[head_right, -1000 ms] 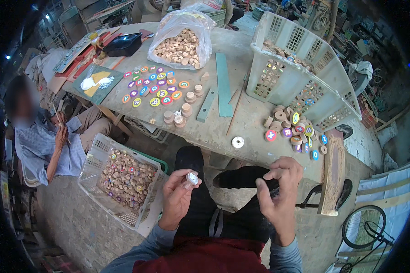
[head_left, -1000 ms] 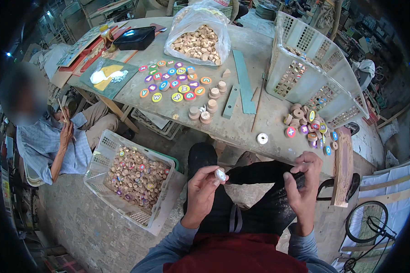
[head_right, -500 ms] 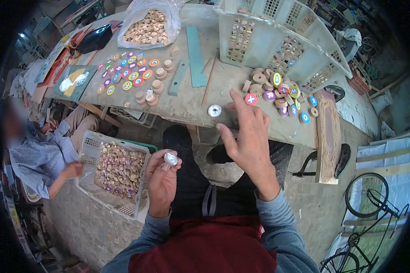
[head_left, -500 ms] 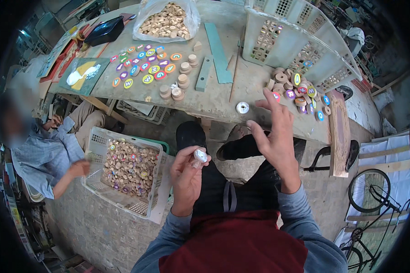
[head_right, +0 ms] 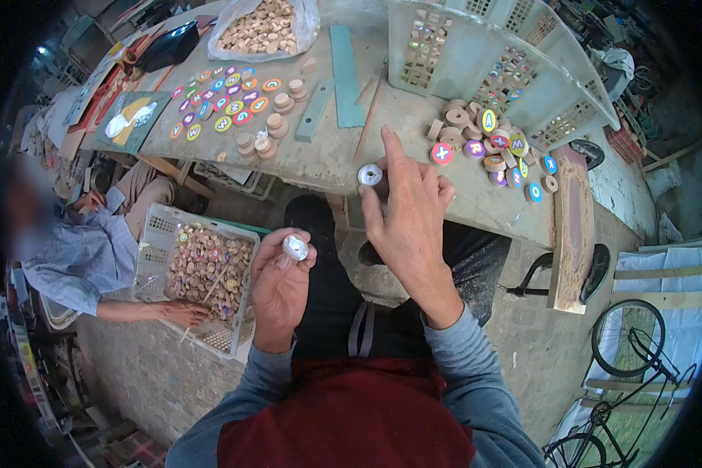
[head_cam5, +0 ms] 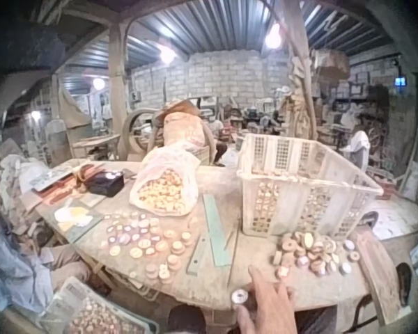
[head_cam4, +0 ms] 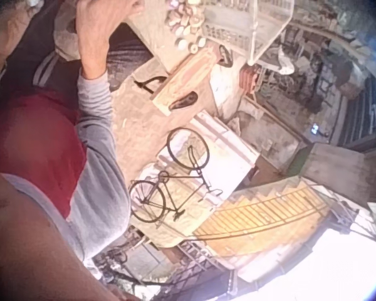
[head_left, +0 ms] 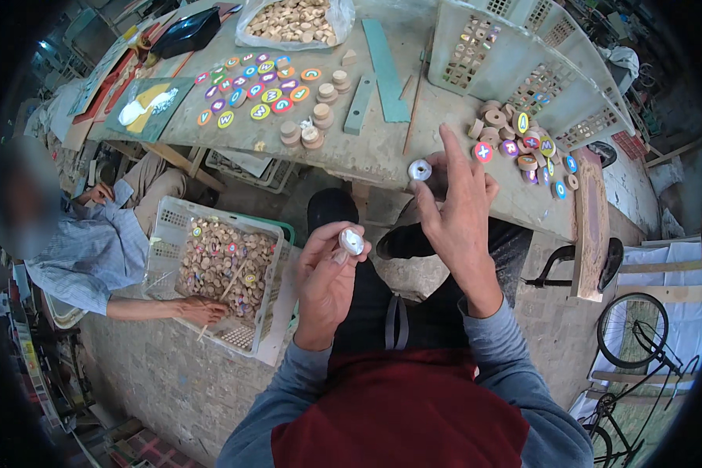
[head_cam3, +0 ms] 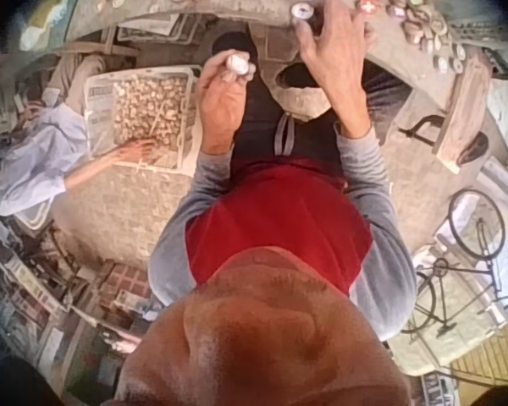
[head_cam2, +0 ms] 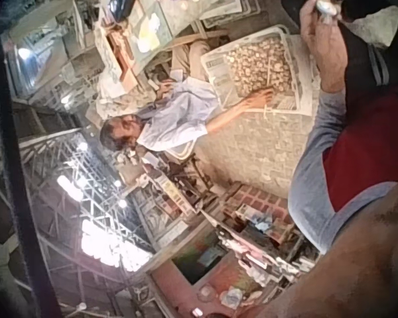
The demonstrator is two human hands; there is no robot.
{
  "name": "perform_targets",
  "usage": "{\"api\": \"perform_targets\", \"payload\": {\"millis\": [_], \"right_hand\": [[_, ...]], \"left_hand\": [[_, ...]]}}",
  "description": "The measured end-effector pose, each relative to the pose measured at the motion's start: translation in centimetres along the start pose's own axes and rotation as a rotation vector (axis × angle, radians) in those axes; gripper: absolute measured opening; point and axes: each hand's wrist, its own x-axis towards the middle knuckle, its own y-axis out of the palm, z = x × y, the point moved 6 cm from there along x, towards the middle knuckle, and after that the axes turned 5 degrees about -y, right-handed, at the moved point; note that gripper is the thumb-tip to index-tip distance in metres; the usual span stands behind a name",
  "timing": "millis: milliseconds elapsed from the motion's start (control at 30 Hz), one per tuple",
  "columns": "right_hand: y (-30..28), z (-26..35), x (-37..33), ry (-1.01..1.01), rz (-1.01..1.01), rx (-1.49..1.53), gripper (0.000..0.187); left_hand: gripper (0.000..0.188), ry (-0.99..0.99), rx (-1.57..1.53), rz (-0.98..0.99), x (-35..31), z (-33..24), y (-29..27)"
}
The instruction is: Assembling small wooden discs and squares by applying glue and joining parts together.
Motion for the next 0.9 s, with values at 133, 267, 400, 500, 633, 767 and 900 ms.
{"api": "perform_targets", "payload": {"millis": [133,267,400,500,633,767,900], "right_hand": [[0.1,-0.2,-0.1,0.024,-0.020,0.027,0.076],[-0.7,0.4,-0.9,-0.040,-0.003,0.417,0.077],[-1.4,1.8,-1.5,-0.097,0.107,0.508,0.080],[-1.4,2.1,-1.8,-0.133,0.165,0.574,0.082],[-1.8,2.1,-1.9,-0.174,0.125,0.621,0.085],[-1.6,1.7,-2.3,-0.141,0.090,0.704,0.085],[-1.4,1.3,-2.7,-0.100,-0.035,0.879,0.085]], "left_hand": [[0.040,-0.045,-0.129,0.041,0.4,0.3,0.2],[0.037,-0.100,-0.242,0.120,0.8,0.3,0.5],[0.036,-0.026,-0.022,0.284,0.8,-1.0,2.3],[0.036,-0.007,0.082,0.314,0.7,-1.1,3.1],[0.035,0.023,0.130,0.320,0.5,-0.9,3.6],[0.035,0.041,0.148,0.309,0.4,-0.8,3.8],[0.035,0.009,0.101,0.331,0.1,-0.3,4.1]]}}
